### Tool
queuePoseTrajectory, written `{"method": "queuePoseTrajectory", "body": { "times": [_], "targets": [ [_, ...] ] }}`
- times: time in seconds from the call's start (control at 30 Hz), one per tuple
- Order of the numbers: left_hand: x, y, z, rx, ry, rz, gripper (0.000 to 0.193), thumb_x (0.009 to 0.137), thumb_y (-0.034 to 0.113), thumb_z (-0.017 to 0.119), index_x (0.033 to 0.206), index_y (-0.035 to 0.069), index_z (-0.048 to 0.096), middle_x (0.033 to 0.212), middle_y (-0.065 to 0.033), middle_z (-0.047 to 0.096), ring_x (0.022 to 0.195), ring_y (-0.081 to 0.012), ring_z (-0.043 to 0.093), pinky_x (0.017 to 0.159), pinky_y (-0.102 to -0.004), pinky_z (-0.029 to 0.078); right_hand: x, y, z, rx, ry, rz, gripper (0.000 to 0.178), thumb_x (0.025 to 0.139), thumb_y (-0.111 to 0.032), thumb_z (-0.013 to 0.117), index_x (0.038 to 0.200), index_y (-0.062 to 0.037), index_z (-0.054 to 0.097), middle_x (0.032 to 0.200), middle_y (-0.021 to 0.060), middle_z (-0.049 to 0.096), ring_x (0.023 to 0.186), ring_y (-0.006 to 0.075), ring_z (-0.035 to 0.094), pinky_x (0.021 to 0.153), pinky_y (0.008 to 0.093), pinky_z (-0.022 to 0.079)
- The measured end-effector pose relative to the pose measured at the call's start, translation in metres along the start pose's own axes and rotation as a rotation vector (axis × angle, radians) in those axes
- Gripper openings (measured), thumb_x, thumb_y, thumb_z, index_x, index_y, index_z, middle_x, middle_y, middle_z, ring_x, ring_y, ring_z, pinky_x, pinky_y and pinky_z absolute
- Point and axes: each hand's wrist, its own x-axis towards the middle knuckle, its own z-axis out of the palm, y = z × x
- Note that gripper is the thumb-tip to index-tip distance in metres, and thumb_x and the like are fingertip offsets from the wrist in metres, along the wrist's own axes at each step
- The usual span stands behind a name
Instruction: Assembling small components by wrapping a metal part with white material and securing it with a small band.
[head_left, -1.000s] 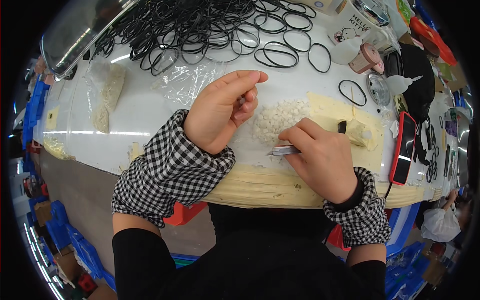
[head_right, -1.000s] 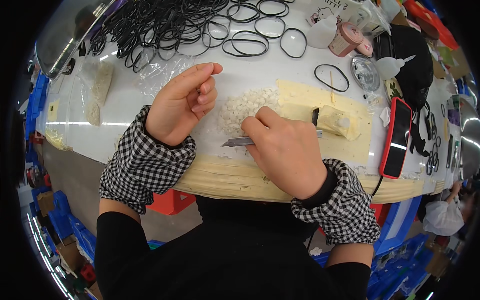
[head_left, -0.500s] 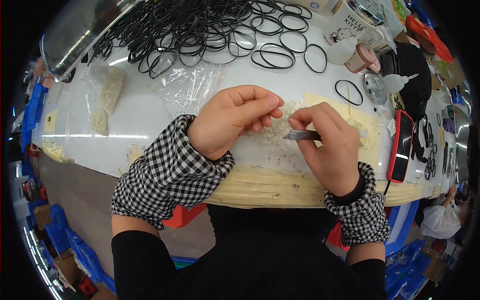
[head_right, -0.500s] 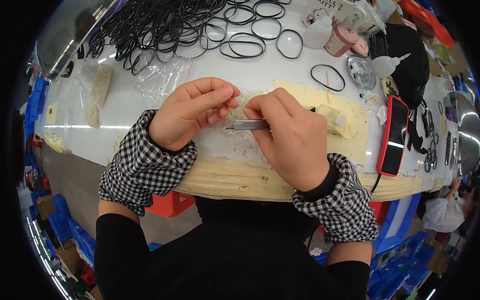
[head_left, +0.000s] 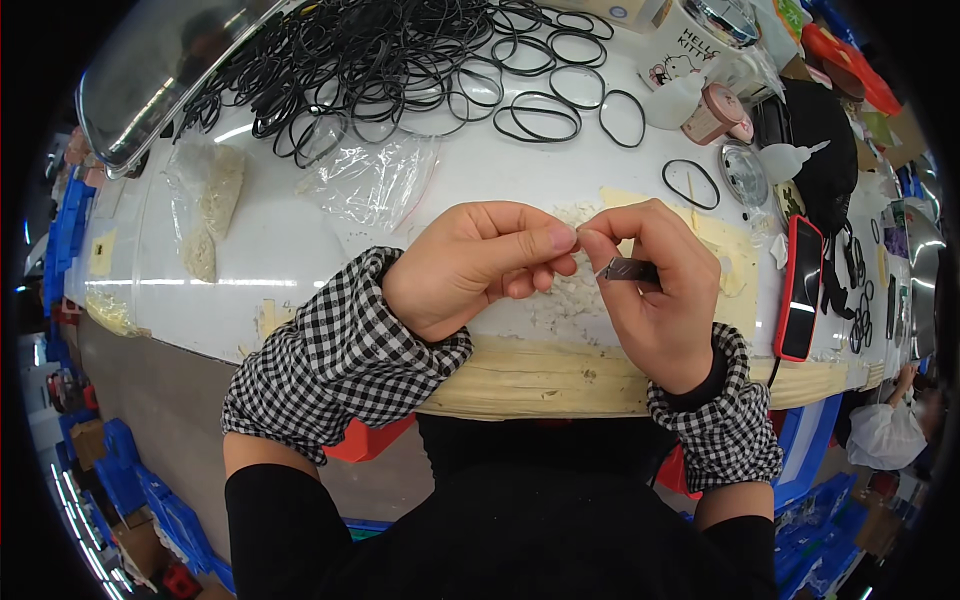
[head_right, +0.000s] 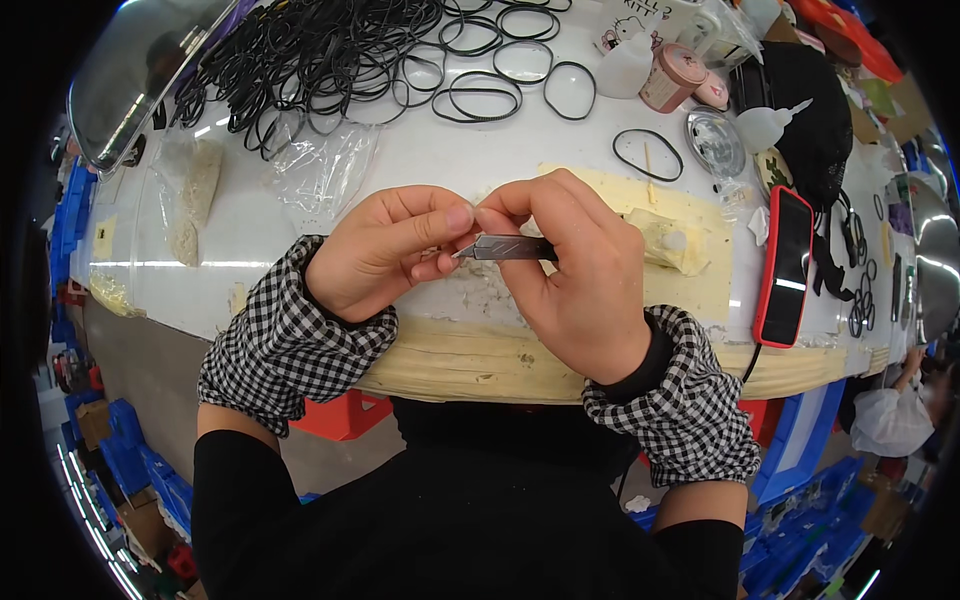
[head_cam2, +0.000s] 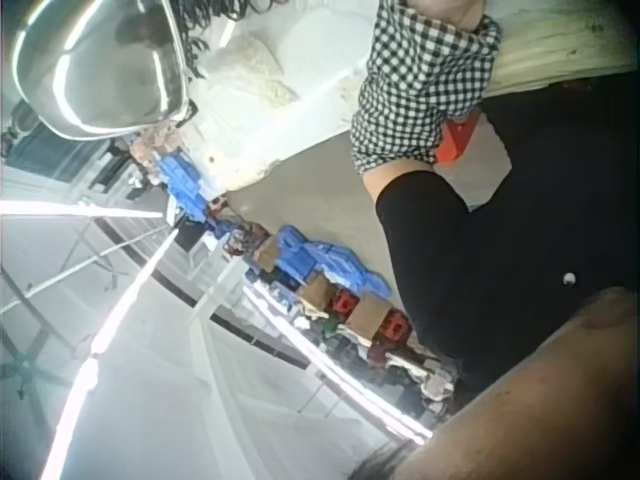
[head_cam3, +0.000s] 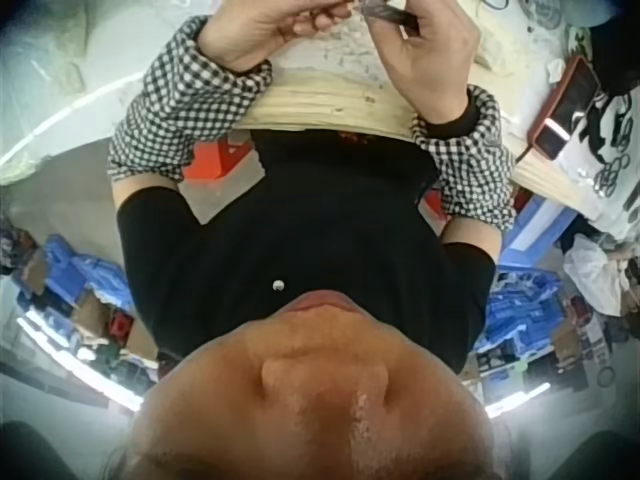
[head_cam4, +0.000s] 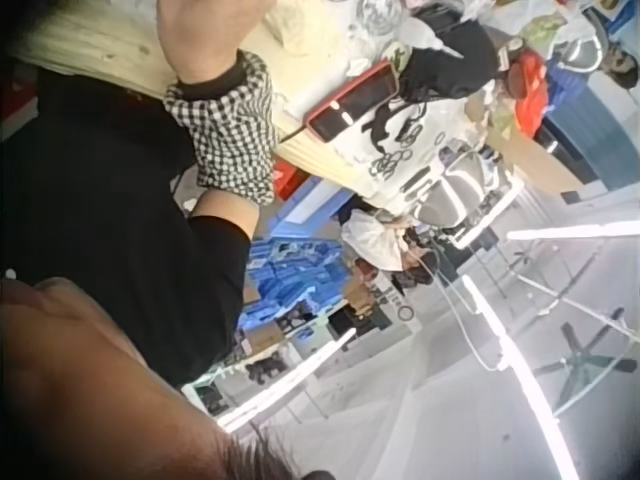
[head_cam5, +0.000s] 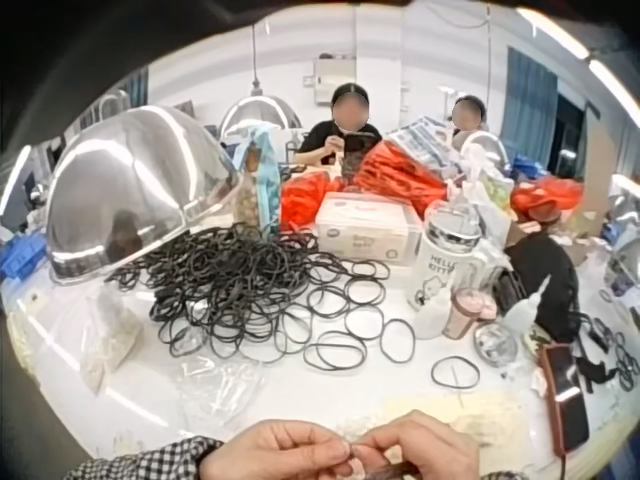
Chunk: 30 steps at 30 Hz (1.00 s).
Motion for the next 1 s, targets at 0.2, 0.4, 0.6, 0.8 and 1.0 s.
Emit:
{"method": "queuePoseTrajectory", "body": {
  "times": [0.2,0.4,0.6,0.8,1.0],
  "targets": [
    [-0.0007,0.002,0.0025,0.042,0.064,0.058,0.017,0.093,0.018,0.054,0.095,0.003,0.061,0.082,-0.001,0.06,0.07,-0.0055,0.049,0.058,-0.0164,0.038,0.0003,0.0025,0.0004,0.021,0.001,-0.063,0.023,0.072,0.006,0.063,0.093,-0.0028,0.064,0.077,0.0075,0.061,0.064,0.018,0.06,0.054,0.0252,0.046],
    [-0.0013,0.0003,0.0008,0.066,0.009,0.116,0.016,0.093,0.017,0.054,0.096,0.003,0.061,0.083,-0.0014,0.061,0.07,-0.0053,0.049,0.06,-0.0162,0.038,0.0014,-0.0001,-0.0021,0.03,0.006,-0.056,0.021,0.072,0.004,0.066,0.093,-0.0023,0.066,0.076,0.0074,0.062,0.063,0.0161,0.061,0.053,0.0237,0.046],
    [-0.0004,0.0,0.0013,0.061,-0.013,0.121,0.016,0.094,0.017,0.053,0.094,0.003,0.06,0.082,-0.0013,0.061,0.07,-0.0052,0.048,0.06,-0.0162,0.038,0.0027,-0.0007,-0.0043,0.017,0.026,-0.086,0.019,0.07,0.006,0.067,0.087,-0.0019,0.066,0.075,0.0072,0.062,0.062,0.0156,0.06,0.052,0.0235,0.046],
    [0.0,-0.002,0.0035,0.064,0.014,0.105,0.016,0.095,0.019,0.052,0.092,0.004,0.058,0.08,0.0006,0.058,0.069,-0.0049,0.047,0.06,-0.0162,0.038,0.0012,-0.0011,-0.0045,0.027,-0.004,-0.105,0.02,0.067,0.009,0.065,0.085,-0.0015,0.064,0.076,0.0069,0.061,0.062,0.0159,0.061,0.052,0.0242,0.048],
    [0.0013,-0.0051,0.0019,0.01,-0.027,0.107,0.019,0.096,0.023,0.05,0.093,0.005,0.055,0.08,0.0019,0.055,0.07,-0.0041,0.044,0.063,-0.0173,0.036,-0.0003,0.0016,0.0009,0.063,0.032,-0.16,0.017,0.069,0.003,0.068,0.084,-0.0016,0.062,0.073,0.0056,0.059,0.059,0.0155,0.059,0.05,0.0243,0.047]
  ]
}}
